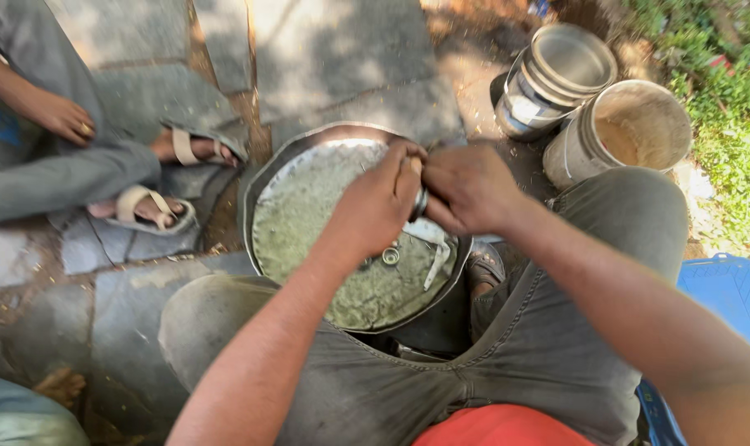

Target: The person sits on the ground and cleans a small cylindrical metal part using a cloth and a thin metal tool. They wipe the exterior and interior surfaces of the part, occasionally using the tool to scrape inside, while other metal parts rest on a large tray nearby.

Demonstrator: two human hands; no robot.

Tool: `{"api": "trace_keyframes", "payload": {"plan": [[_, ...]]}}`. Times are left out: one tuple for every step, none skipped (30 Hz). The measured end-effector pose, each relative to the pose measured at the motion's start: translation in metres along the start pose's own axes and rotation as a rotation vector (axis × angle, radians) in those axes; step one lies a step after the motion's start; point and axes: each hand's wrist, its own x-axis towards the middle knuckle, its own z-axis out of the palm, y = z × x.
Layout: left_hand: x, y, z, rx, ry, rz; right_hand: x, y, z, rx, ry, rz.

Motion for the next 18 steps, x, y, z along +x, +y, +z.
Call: {"api": "trace_keyframes", "payload": {"plan": [[-0.009, 0.005, 0.003, 0.017, 0.001, 0.016, -0.009, -0.009, 0.0, 0.01, 0.007, 0.034], [-0.02, 0.008, 0.007, -0.009, -0.02, -0.027, -0.018, -0.018, 0.001, 0.026, 0.012, 0.07], [-0.03, 0.011, 0.011, -0.035, -0.042, -0.07, -0.025, -0.026, 0.003, 0.044, 0.008, 0.064], [-0.042, 0.012, 0.015, -0.059, -0.062, -0.122, -0.031, -0.034, 0.007, 0.07, 0.002, 0.057], [-0.052, 0.011, 0.019, -0.059, -0.059, -0.128, -0.037, -0.041, 0.01, 0.097, -0.004, 0.049], [-0.063, 0.01, 0.023, -0.057, -0.059, -0.142, -0.043, -0.047, 0.014, 0.143, 0.0, 0.031], [-0.071, 0.008, 0.025, -0.055, -0.06, -0.155, -0.049, -0.053, 0.017, 0.188, 0.005, 0.013], [-0.076, 0.004, 0.026, -0.028, -0.058, -0.128, -0.053, -0.057, 0.02, 0.235, 0.009, -0.002], [-0.08, 0.001, 0.027, -0.002, -0.057, -0.1, -0.055, -0.059, 0.024, 0.239, 0.01, 0.01], [-0.085, -0.001, 0.029, 0.018, -0.055, -0.08, -0.057, -0.061, 0.028, 0.248, 0.003, 0.024], [-0.089, -0.003, 0.03, -0.007, -0.067, -0.113, -0.058, -0.063, 0.03, 0.256, -0.004, 0.037], [-0.091, -0.006, 0.03, -0.034, -0.07, -0.148, -0.059, -0.065, 0.03, 0.249, 0.017, 0.02], [-0.093, -0.008, 0.031, -0.062, -0.072, -0.182, -0.06, -0.067, 0.031, 0.241, 0.039, 0.003], [-0.096, -0.012, 0.033, -0.119, -0.089, -0.203, -0.061, -0.069, 0.032, 0.245, 0.056, -0.021], [-0.096, -0.018, 0.035, -0.177, -0.105, -0.223, -0.061, -0.069, 0.033, 0.227, 0.059, -0.026], [-0.096, -0.025, 0.039, -0.24, -0.114, -0.25, -0.062, -0.068, 0.034, 0.216, 0.055, -0.034], [-0.095, -0.034, 0.042, -0.369, -0.155, -0.402, -0.063, -0.067, 0.036, 0.205, 0.051, -0.043], [-0.096, -0.045, 0.05, -0.512, -0.18, -0.556, -0.065, -0.067, 0.039, 0.21, 0.039, -0.067]]}}
